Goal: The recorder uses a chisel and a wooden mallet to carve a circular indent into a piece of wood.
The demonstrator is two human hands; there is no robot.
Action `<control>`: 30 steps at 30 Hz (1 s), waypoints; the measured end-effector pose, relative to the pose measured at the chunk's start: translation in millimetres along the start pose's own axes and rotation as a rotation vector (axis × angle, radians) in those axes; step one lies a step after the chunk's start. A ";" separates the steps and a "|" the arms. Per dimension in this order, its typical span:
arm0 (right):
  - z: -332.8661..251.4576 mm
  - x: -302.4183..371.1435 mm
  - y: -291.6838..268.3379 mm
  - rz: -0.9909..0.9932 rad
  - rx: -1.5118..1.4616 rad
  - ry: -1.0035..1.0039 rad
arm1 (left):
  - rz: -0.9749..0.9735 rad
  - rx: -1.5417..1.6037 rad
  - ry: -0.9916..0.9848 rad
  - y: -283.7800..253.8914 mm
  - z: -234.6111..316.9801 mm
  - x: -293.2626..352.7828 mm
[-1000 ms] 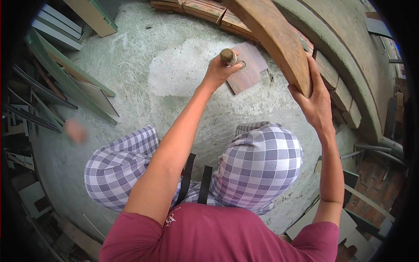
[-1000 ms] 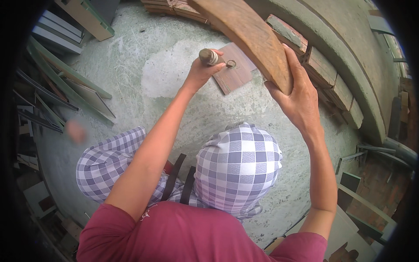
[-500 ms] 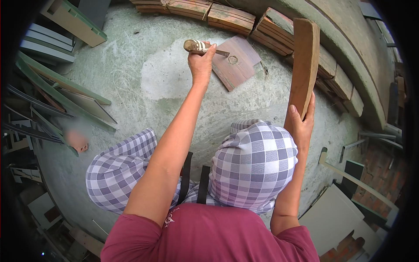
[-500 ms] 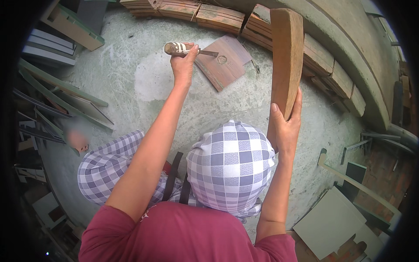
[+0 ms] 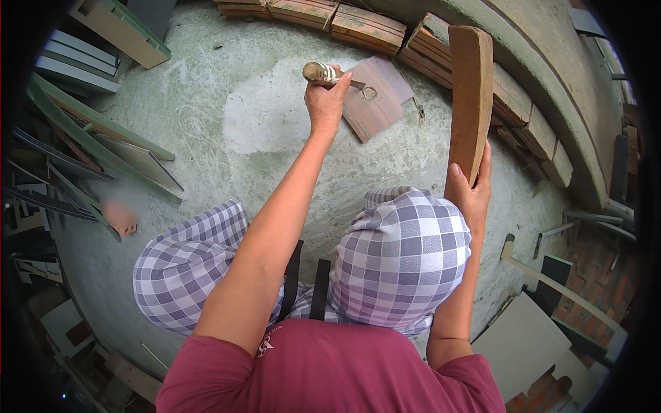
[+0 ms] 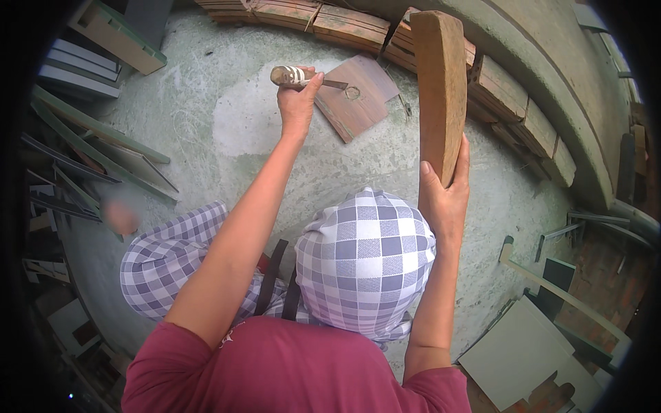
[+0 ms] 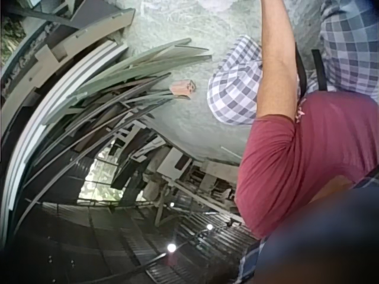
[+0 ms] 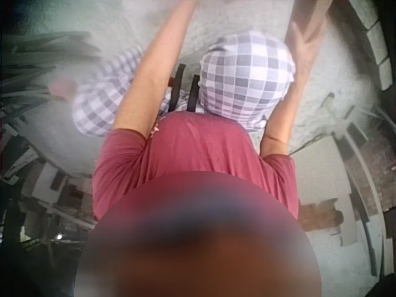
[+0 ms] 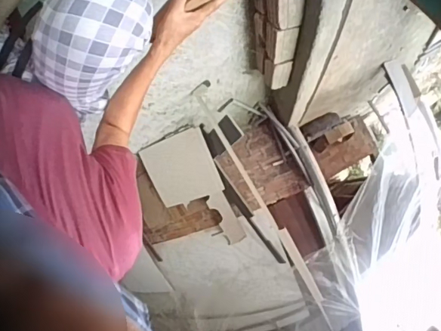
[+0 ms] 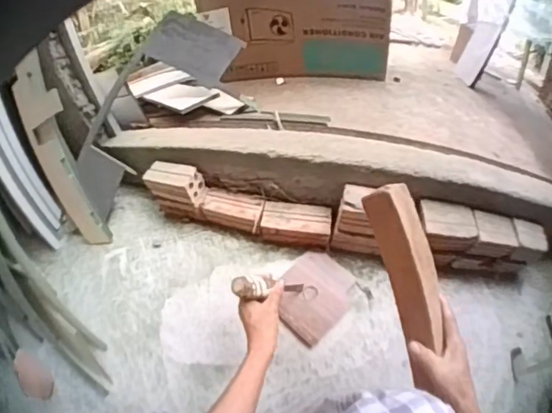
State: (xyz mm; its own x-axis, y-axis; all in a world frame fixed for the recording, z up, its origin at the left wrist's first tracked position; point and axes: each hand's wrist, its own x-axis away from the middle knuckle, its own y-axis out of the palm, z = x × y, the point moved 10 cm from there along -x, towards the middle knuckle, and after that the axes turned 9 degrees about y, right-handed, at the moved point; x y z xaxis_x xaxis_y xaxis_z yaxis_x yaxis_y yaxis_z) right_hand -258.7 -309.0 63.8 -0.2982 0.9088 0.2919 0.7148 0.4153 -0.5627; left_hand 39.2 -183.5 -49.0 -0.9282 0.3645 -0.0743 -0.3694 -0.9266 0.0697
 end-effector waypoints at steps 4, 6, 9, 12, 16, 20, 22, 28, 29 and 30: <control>-5.5 1.1 7.5 -0.008 0.016 -0.014 | 0.067 -0.012 0.032 -7.7 4.2 0.3; -17.9 -1.8 5.7 -0.024 0.023 -0.084 | 0.059 -0.078 0.054 -1.0 7.3 1.9; -59.3 -5.7 8.9 -0.072 0.120 -0.182 | 0.009 -0.127 0.008 5.2 7.5 5.9; -122.4 -17.2 4.6 -0.055 0.272 -0.443 | 0.033 -0.161 0.075 7.4 12.0 8.6; -215.1 -16.8 9.9 -0.083 0.345 -0.724 | 0.079 -0.190 0.097 0.1 7.6 10.4; -247.7 3.2 48.9 -0.131 0.474 -1.078 | 0.087 -0.156 0.101 2.4 5.3 11.2; -198.1 -25.1 86.1 -0.295 0.845 -0.949 | 0.129 -0.199 0.142 8.9 12.9 17.0; -245.9 17.2 102.1 -0.295 0.888 -1.116 | 0.075 -0.136 0.122 9.5 8.9 12.1; -252.2 24.3 101.0 -0.324 0.764 -1.090 | 0.075 -0.136 0.117 7.5 8.3 13.9; -252.0 28.2 100.0 -0.320 0.773 -1.088 | 0.101 -0.164 0.087 6.8 9.6 13.0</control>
State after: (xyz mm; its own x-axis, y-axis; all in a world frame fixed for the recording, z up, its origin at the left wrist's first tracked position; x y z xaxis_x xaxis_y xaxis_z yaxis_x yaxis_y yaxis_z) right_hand -36.2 -252.2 210.6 -0.9793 0.1942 -0.0573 0.0970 0.2016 -0.9747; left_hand 24.2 -184.2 -40.0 -0.9502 0.2666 -0.1616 -0.2564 -0.9632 -0.0811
